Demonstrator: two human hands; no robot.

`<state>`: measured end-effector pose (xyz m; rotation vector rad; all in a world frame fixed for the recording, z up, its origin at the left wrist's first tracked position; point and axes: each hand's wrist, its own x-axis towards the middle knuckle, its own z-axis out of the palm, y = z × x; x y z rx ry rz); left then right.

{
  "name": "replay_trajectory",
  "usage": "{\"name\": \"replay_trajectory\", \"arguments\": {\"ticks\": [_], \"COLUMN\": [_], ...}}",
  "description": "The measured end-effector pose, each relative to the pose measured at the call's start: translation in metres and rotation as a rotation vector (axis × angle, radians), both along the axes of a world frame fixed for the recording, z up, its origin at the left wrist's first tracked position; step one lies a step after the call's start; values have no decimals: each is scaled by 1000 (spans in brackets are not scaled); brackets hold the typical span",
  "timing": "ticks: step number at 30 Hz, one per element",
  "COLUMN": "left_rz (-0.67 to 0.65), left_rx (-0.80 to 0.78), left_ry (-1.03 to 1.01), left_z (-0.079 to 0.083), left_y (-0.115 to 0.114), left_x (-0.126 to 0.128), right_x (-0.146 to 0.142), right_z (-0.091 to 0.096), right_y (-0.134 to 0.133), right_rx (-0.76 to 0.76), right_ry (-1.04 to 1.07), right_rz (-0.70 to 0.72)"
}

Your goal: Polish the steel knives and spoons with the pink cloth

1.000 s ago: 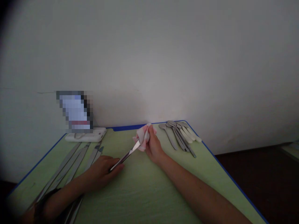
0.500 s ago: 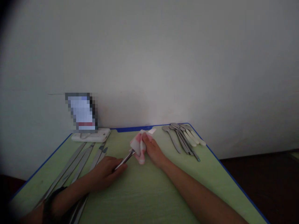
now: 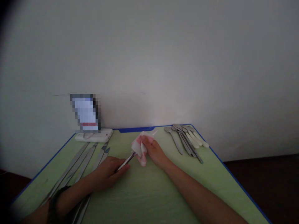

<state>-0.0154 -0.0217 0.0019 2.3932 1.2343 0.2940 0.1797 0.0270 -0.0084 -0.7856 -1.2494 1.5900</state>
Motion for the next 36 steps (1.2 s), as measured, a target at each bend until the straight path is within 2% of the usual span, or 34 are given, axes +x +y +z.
{"name": "replay_trajectory", "arguments": {"ticks": [2, 8, 11, 20, 23, 29, 36], "left_rz": [-1, -14, -1, 29, 40, 95, 79], "left_rx": [3, 12, -12, -19, -48, -55, -36], "left_ry": [8, 1, -56, -117, -170, -218, -306], "left_z": [0, 4, 7, 6, 7, 9, 7], "left_y": [0, -2, -3, -4, -4, -3, -3], "left_x": [0, -1, 0, -1, -1, -1, -3], "right_x": [-1, -1, 2, -1, -2, 1, 4], "right_z": [0, 5, 8, 8, 7, 7, 8], "right_y": [1, 10, 13, 5, 5, 8, 11], "right_rx": [-30, -282, -364, -252, -243, -327, -338], "right_ry": [18, 417, 489, 363, 336, 432, 515], "right_rz": [-12, -182, -188, -61, -67, -156, -127]}}
